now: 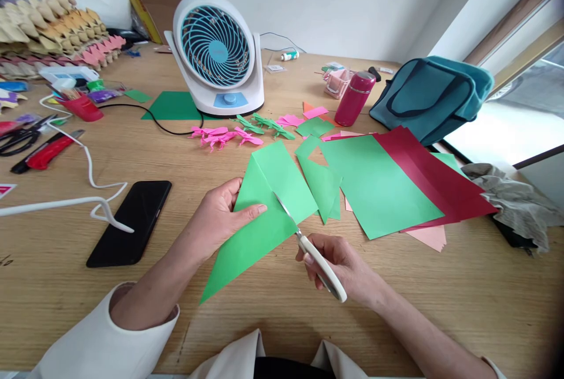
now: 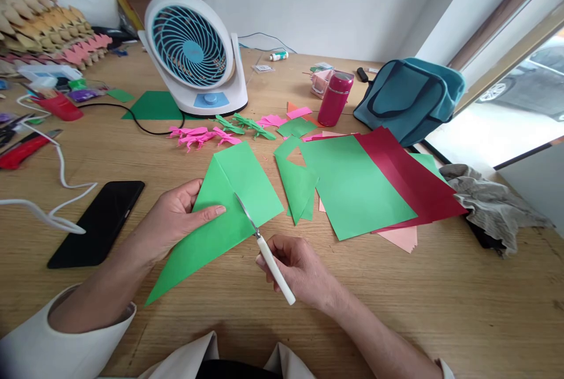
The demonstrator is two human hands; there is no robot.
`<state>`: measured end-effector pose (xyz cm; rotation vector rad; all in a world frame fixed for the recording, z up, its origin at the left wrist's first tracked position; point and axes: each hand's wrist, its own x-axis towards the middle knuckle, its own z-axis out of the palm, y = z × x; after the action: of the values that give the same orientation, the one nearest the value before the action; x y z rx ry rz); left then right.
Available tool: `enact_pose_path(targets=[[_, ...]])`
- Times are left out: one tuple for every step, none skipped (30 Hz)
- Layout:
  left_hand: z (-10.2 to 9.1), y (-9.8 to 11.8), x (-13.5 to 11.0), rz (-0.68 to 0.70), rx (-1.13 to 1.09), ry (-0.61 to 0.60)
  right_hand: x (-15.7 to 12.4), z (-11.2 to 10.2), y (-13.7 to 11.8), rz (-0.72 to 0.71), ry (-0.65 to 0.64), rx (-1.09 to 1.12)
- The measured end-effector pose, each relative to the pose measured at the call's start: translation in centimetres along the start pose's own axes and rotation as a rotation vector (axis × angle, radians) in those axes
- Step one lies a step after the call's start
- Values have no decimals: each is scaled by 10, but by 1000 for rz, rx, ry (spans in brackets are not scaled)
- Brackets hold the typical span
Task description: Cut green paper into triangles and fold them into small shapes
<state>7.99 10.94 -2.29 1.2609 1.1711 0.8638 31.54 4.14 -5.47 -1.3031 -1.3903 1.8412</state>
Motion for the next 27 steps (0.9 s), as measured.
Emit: enact_pose_path(targets=[[0, 0, 0, -7, 2, -4, 0, 0, 0, 0, 1, 0], [0, 1, -1, -13, 2, -8, -1, 0, -1, 2, 1, 0], [0, 1, -1, -18, 3, -13, -1, 1, -2, 4, -2, -1], [0, 1, -1, -20, 3, -19, 0, 1, -2, 6, -4, -3], [1, 1, -2, -21, 2, -24, 0, 1, -3, 8, -6, -5], [1, 1, -2, -21, 3, -28, 0, 1, -4, 10, -8, -6], [1, 2, -2, -21, 4, -29, 0, 1, -5, 12, -6, -8], [1, 2, -2, -21, 7, -29, 0, 1, -6, 14, -3, -9], [1, 2, -2, -22, 11, -27, 0, 2, -6, 14, -1, -11], [1, 2, -2, -23, 16, -25, 0, 2, -6, 13, 0, -10], [1, 2, -2, -24, 20, -23, 0, 2, -5, 10, 1, -6], [1, 2, -2, -24, 23, -22, 0, 2, -4, 4, 2, 1], [1, 2, -2, -23, 25, -21, 0, 2, -3, -3, 3, 8], [1, 2, -1, -21, 26, -20, 0, 2, -3, -9, 2, 15], [1, 2, -1, -20, 27, -21, 0, 2, -2, -14, 3, 20], [1, 2, -1, -20, 26, -23, 0, 2, -2, -19, 3, 20], [1, 2, -1, -20, 24, -27, 0, 3, -2, -24, 4, 13], [1, 2, 0, -21, 21, -29, 0, 3, -2, -33, 6, 0], [1, 1, 0, -23, 18, -30, 0, 3, -2, -43, 9, -17], [1, 1, 0, -24, 14, -29, 0, 3, -2, -53, 13, -33], [1, 1, 0, -26, 12, -27, 0, 3, -2, -60, 16, -44], [1, 1, -1, -27, 10, -22, 0, 3, -2, -65, 18, -49], [1, 1, -1, -27, 8, -18, 0, 4, -2, -66, 19, -49], [1, 1, -1, -28, 7, -16, 0, 4, -1, -65, 22, -46], [1, 1, -1, -28, 7, -13, 0, 4, -1, -65, 23, -43], [1, 1, -1, -29, 6, -12, 0, 4, 0, -64, 24, -39], [1, 0, -1, -31, 6, -11, 0, 5, 1, -63, 24, -34]])
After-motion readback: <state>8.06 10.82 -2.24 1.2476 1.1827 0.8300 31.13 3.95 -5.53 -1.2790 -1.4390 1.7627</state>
